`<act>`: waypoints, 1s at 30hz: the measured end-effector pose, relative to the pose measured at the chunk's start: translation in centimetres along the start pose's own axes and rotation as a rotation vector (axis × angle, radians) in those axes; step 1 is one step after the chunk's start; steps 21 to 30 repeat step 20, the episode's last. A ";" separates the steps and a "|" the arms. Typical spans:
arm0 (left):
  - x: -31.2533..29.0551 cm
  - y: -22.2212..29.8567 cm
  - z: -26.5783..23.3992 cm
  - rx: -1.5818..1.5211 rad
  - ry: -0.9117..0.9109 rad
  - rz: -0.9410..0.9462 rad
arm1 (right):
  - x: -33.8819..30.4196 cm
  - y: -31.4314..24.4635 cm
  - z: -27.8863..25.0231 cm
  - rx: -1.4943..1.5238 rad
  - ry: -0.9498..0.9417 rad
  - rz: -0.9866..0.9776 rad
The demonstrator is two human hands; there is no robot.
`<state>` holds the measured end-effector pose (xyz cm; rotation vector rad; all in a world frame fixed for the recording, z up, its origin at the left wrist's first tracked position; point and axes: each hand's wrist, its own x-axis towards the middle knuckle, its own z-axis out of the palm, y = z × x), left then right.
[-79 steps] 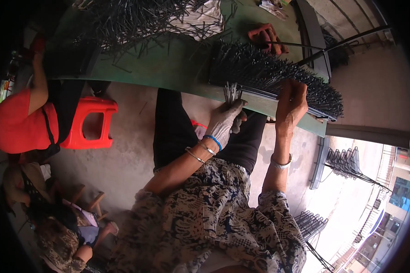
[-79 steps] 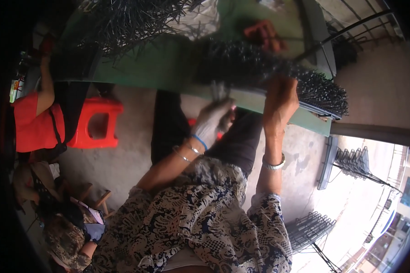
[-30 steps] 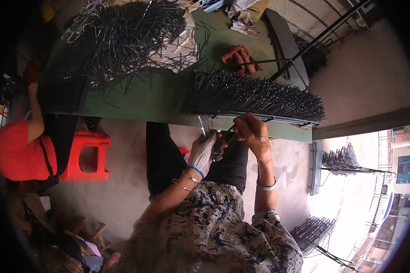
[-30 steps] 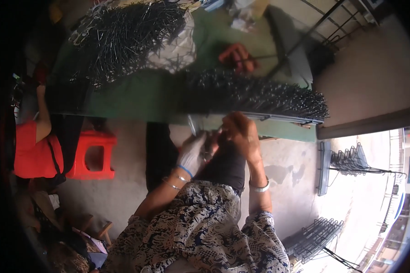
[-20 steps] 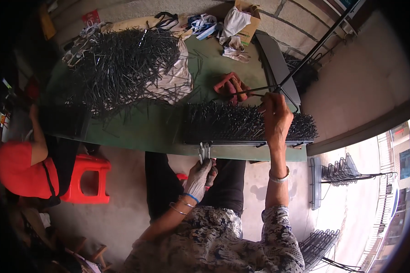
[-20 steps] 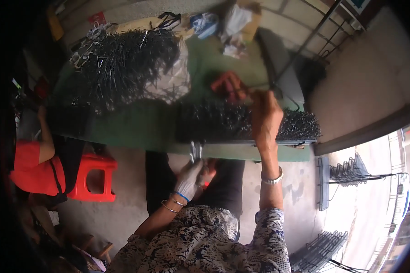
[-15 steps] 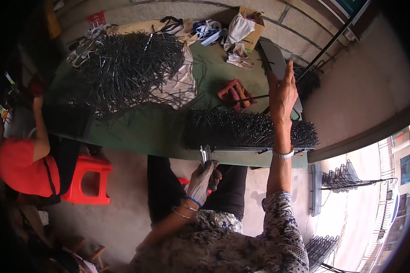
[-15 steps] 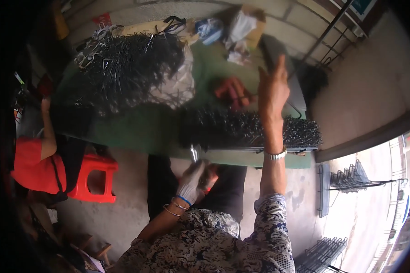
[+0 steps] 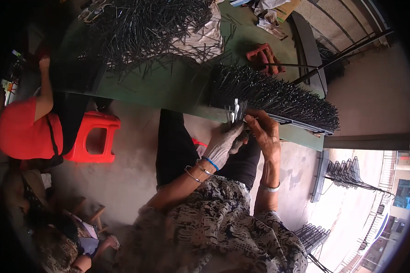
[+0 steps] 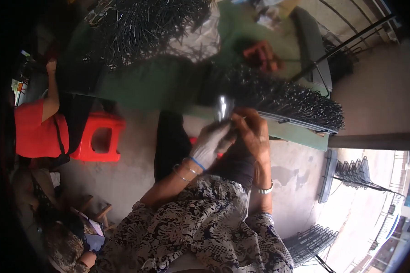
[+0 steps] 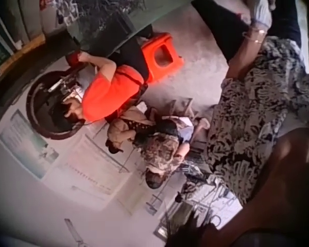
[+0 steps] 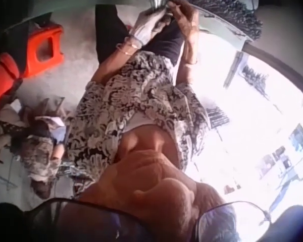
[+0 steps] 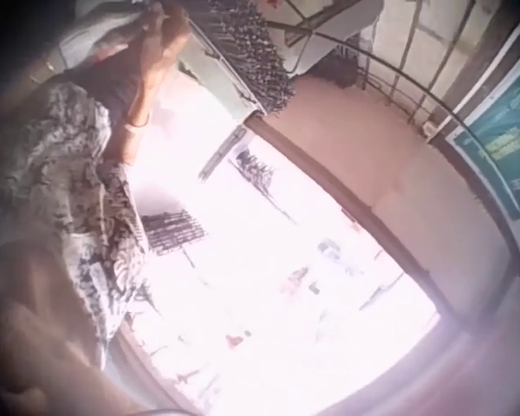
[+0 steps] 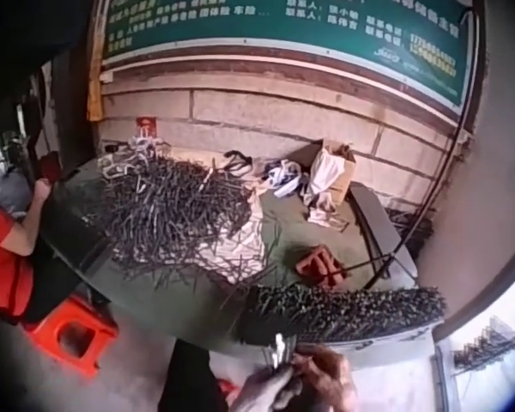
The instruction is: Manual assembly of synthetic needles into a wire frame to create artificial tree branches.
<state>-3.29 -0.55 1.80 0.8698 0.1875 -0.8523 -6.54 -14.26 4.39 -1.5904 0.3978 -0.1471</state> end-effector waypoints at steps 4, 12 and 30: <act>-0.6 -0.2 -0.4 0.027 -0.042 -0.006 | -0.1 1.1 -0.4 -0.010 0.005 0.034; -1.2 -0.8 -1.2 0.108 -0.097 -0.039 | -0.9 0.3 0.2 -0.026 0.095 0.020; 1.1 -2.4 -2.2 -0.028 0.143 -0.037 | -1.4 1.4 -0.3 0.045 0.109 -0.092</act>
